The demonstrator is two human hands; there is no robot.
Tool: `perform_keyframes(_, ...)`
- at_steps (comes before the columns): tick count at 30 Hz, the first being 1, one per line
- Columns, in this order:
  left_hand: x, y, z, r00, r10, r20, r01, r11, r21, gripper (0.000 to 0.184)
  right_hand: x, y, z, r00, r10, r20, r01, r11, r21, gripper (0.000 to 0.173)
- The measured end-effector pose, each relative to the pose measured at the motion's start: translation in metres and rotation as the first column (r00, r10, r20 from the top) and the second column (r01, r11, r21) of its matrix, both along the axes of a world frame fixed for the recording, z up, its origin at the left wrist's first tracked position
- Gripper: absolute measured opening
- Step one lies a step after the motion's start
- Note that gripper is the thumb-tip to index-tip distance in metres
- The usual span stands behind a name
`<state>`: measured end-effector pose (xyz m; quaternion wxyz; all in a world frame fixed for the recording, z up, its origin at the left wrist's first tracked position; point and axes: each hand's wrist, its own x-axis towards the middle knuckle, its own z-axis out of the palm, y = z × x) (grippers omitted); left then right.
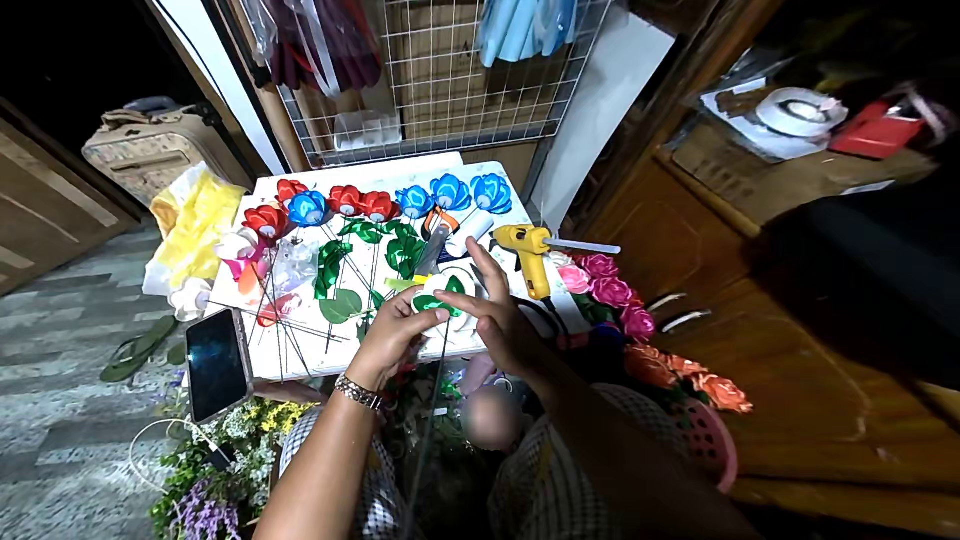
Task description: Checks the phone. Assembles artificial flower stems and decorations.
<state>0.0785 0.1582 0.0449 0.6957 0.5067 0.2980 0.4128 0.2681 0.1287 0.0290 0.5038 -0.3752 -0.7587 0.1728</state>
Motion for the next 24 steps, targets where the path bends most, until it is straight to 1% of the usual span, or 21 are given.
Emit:
perform_keyframes(2,0.000,0.000,-0.001,1.000,0.007,-0.008,-0.007,1.000,-0.002,0.022,-0.002,0.000,-0.002,1.000,-0.013,-0.002,0.013,1.000,-0.022,0.066)
perform_keyframes(5,-0.001,0.000,0.002,1.000,0.007,-0.022,-0.007,1.000,0.001,0.022,-0.002,-0.003,0.002,0.999,-0.010,-0.042,0.006,0.997,-0.083,0.075)
perform_keyframes(7,-0.001,-0.001,0.002,1.000,0.009,-0.025,-0.009,1.000,0.005,0.022,-0.002,-0.004,0.005,0.999,-0.010,-0.048,0.007,0.998,-0.064,0.080)
perform_keyframes(10,-0.002,0.000,-0.001,1.000,0.010,-0.015,-0.010,1.000,0.011,0.024,-0.002,-0.001,0.000,1.000,-0.008,-0.029,0.008,1.000,-0.021,0.072)
perform_keyframes(11,-0.002,0.001,-0.002,1.000,0.013,-0.016,-0.013,1.000,0.011,0.024,-0.002,0.000,-0.001,1.000,-0.009,-0.030,0.008,1.000,-0.030,0.072)
perform_keyframes(13,-0.002,0.001,0.000,0.999,0.025,-0.024,-0.025,1.000,0.000,0.023,-0.002,0.000,0.001,0.999,-0.010,-0.040,0.007,0.998,-0.068,0.078)
perform_keyframes(15,-0.002,0.001,0.001,0.999,0.022,-0.023,-0.022,1.000,0.003,0.021,-0.001,-0.001,0.004,0.999,-0.007,-0.041,0.005,0.999,-0.038,0.081)
perform_keyframes(18,-0.003,0.002,-0.001,1.000,0.007,0.020,-0.007,1.000,-0.003,0.020,-0.001,0.001,-0.001,1.000,-0.006,-0.019,0.006,1.000,0.014,0.074)
perform_keyframes(21,-0.003,0.003,-0.002,0.999,0.029,0.014,-0.029,0.999,-0.013,0.019,-0.003,0.006,-0.010,1.000,-0.020,-0.002,0.020,0.999,0.031,0.064)
perform_keyframes(24,-0.003,0.003,0.000,0.999,0.037,-0.004,-0.037,0.999,0.004,0.017,-0.004,0.004,-0.004,1.000,-0.009,-0.020,0.010,0.999,0.037,0.066)
